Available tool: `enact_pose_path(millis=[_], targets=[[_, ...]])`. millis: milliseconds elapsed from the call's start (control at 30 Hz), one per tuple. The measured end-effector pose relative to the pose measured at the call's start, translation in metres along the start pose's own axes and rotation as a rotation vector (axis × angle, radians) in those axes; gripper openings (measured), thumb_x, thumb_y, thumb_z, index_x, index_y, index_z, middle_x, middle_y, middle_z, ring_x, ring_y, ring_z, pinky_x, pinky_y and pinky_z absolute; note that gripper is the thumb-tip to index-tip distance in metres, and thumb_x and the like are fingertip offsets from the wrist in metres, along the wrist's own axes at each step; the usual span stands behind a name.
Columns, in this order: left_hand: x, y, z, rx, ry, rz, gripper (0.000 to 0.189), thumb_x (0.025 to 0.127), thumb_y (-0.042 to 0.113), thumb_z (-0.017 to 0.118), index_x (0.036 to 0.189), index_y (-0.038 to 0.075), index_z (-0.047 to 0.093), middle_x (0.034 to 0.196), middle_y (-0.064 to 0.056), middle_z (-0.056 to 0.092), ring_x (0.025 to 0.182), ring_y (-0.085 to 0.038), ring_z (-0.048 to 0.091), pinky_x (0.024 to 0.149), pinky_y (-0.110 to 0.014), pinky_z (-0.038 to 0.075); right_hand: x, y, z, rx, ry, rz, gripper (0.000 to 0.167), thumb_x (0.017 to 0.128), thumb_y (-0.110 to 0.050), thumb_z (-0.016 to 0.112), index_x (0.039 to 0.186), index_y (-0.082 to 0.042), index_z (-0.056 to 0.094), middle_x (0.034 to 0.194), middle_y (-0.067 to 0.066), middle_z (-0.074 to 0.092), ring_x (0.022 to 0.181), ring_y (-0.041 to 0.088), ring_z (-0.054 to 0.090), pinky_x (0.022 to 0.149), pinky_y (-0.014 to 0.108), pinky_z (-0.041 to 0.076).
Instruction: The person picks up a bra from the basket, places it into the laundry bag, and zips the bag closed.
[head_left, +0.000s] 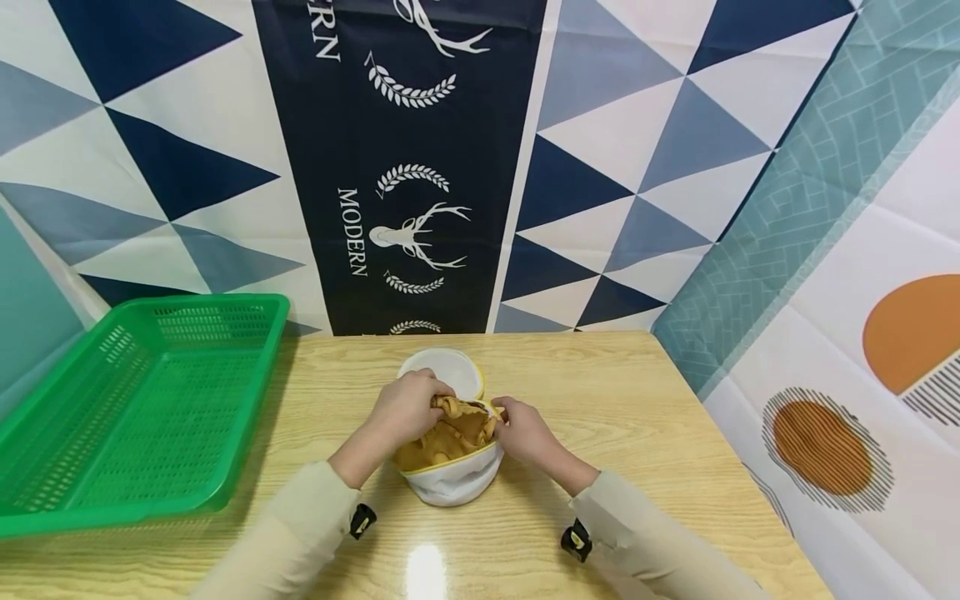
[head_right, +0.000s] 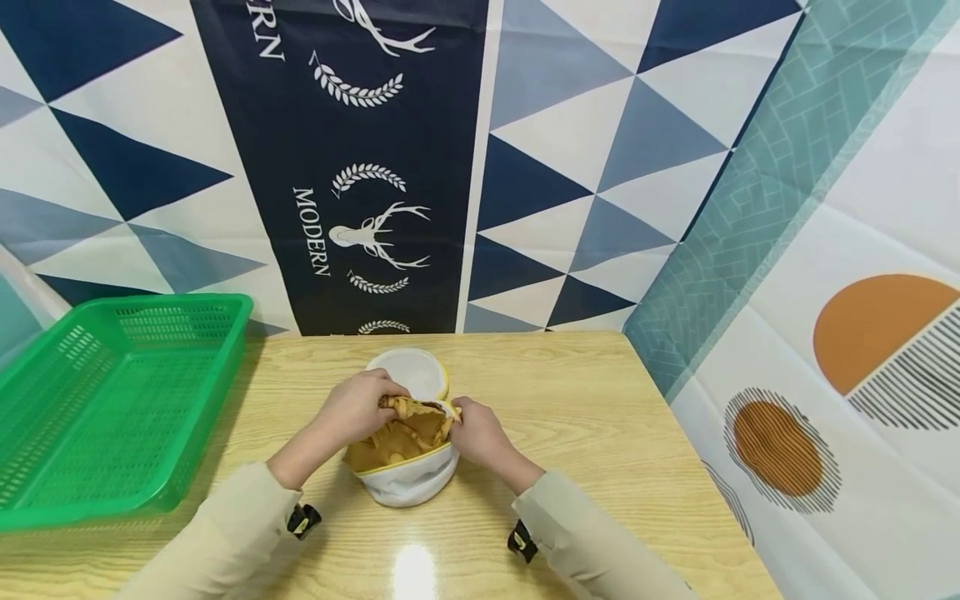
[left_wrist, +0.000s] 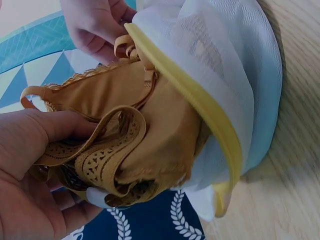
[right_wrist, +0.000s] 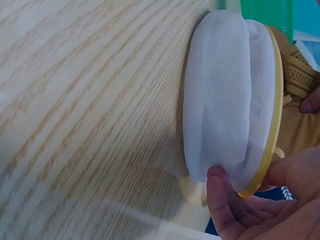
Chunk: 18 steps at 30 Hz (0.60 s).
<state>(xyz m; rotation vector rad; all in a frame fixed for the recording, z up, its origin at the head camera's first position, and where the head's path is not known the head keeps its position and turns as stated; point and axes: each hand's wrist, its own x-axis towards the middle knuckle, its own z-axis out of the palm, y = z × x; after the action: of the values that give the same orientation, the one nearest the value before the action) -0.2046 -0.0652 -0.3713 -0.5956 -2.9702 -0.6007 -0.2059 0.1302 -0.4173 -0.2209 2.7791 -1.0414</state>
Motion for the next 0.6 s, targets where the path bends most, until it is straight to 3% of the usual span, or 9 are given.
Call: enact_pose_path(millis=[333,600], targets=[[0.004,0.006,0.015,-0.025,-0.036,0.003,0.023,0.080,0.011,0.072,0.102,0.016,0.073,0.089,-0.004,0.060,0.087,-0.023,0.057,0.072,-0.037,0.051,0.000,0.002,0.000,-0.008,0.000,-0.006,0.040,0.089,-0.004,0.052,0.128,0.002,0.051,0.098,0.015,0.063,0.074,0.014,0.056,0.056,0.024,0.046],[0.008,0.000,0.018,-0.084,-0.021,-0.011,0.031,0.081,0.013,0.069,0.111,0.012,0.067,0.096,-0.006,0.063,0.090,-0.023,0.060,0.077,-0.039,0.051,-0.001,0.002,0.000,-0.029,0.017,-0.056,0.035,0.091,-0.004,0.051,0.126,-0.007,0.055,0.082,0.007,0.058,0.052,0.010,0.043,0.046,0.021,0.037]])
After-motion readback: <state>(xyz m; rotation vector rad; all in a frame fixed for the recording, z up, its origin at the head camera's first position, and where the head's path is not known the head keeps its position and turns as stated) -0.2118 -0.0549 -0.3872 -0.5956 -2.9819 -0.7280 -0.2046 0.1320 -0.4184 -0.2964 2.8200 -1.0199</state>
